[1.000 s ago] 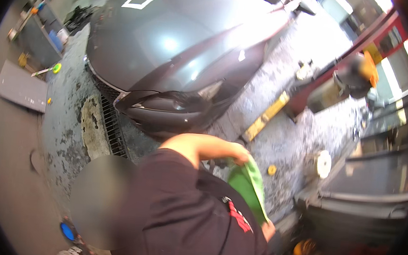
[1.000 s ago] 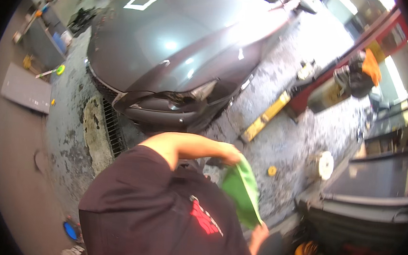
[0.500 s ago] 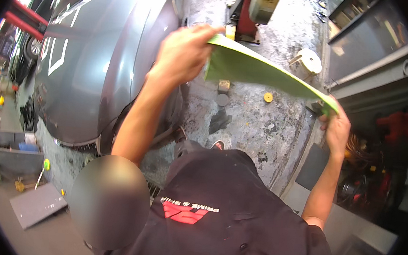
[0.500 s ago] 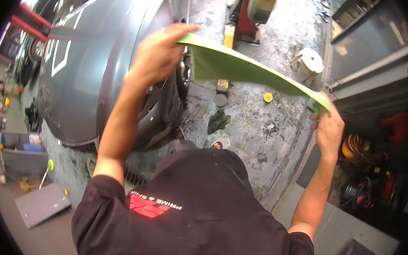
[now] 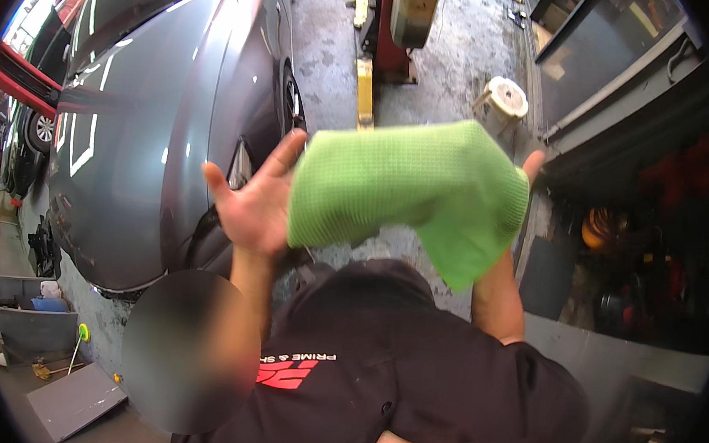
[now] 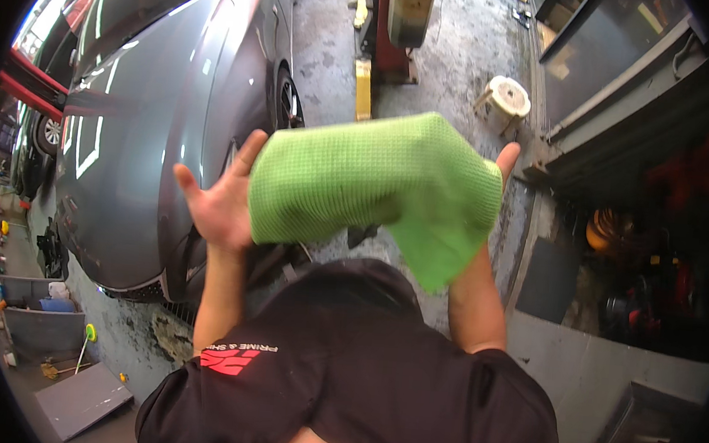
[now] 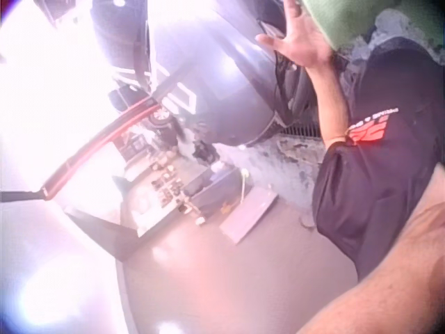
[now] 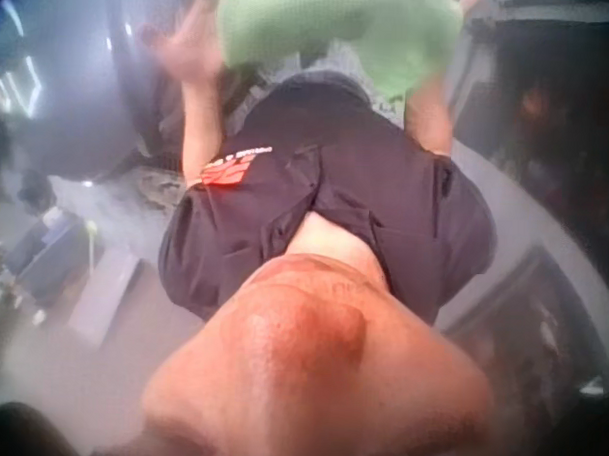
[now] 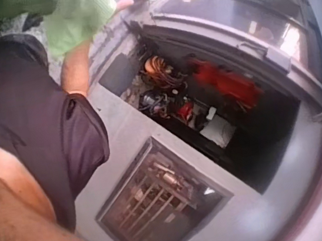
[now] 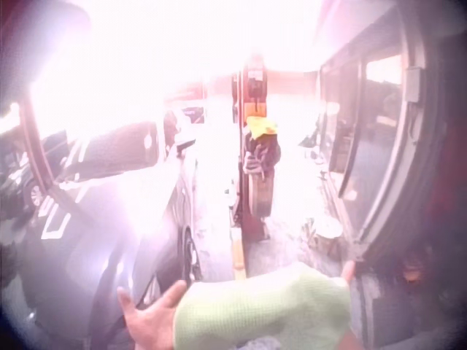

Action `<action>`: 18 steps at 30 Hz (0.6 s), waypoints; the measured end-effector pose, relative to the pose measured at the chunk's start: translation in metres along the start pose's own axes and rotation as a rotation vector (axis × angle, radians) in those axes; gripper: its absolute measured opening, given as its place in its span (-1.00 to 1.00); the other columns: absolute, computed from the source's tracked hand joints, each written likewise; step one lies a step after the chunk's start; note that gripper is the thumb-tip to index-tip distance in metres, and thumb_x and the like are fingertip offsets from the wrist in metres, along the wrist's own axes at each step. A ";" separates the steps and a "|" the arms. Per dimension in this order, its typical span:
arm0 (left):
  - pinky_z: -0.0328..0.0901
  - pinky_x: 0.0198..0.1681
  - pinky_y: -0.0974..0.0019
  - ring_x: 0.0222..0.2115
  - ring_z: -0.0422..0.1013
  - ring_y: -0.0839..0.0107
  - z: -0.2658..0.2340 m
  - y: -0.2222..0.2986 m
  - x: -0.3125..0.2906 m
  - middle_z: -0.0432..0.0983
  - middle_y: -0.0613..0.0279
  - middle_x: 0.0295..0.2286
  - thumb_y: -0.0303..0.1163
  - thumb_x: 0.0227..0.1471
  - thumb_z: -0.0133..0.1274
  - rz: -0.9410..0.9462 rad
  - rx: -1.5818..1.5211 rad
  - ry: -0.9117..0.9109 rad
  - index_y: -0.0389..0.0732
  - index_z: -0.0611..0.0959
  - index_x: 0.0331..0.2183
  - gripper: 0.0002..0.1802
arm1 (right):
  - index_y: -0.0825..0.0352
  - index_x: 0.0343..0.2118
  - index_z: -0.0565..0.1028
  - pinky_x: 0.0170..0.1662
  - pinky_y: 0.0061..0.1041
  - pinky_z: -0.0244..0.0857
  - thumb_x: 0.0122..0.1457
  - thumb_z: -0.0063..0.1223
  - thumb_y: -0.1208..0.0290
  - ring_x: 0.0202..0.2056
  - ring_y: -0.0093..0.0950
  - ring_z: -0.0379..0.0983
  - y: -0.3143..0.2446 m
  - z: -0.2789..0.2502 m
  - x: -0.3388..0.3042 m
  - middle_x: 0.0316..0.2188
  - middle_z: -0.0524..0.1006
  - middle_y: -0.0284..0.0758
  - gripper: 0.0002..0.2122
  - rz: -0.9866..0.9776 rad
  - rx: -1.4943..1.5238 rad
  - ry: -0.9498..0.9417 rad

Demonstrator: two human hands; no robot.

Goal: The person wipes the hood of a dark gray car using a green microfiber cloth. They move methodically across the hood surface, folding the cloth occasionally and continuing to wipe different sections of the hood.

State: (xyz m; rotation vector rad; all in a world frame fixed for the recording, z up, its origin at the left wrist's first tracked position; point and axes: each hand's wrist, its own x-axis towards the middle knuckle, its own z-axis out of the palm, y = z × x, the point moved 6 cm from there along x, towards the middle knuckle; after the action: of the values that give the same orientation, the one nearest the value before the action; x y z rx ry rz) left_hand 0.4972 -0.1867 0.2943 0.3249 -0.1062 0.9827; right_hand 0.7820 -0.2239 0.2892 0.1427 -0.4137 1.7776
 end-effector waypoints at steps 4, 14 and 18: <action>0.12 0.29 -0.30 0.25 0.20 -0.18 -0.005 0.050 -0.019 0.20 -0.31 0.26 0.58 0.04 -0.13 0.155 0.293 0.113 -0.29 0.15 0.37 0.25 | 0.49 0.27 0.33 0.27 -0.11 0.27 0.27 -0.23 -0.40 0.18 -0.14 0.43 -0.022 0.000 0.000 0.18 0.46 0.02 -0.11 -0.056 -0.184 0.221; 0.29 0.22 0.05 0.04 0.49 0.13 -0.148 -0.012 -0.033 0.57 -0.02 0.03 0.02 0.36 -0.21 -0.178 0.188 0.319 -0.36 0.56 0.09 -0.36 | 0.61 0.01 0.48 0.06 -0.23 0.50 0.27 -0.20 0.33 -0.10 -0.22 0.61 -0.046 -0.085 -0.019 -0.10 0.62 0.01 -0.57 0.039 -0.284 0.299; 0.36 0.08 0.26 -0.13 0.54 0.37 -0.140 0.058 -0.010 0.65 0.19 -0.11 -0.21 0.28 0.06 -0.157 0.969 0.525 -0.38 0.65 0.00 -0.56 | 0.55 -0.07 0.54 0.02 -0.30 0.50 0.32 -0.17 0.40 -0.14 -0.27 0.61 -0.094 -0.086 -0.013 -0.16 0.65 -0.09 -0.66 0.007 -0.597 0.450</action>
State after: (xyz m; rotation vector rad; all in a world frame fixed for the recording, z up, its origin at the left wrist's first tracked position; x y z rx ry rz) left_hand 0.4349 -0.1210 0.1725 0.9256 0.8883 0.8775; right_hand 0.8862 -0.1878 0.2237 -0.6657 -0.5915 1.5629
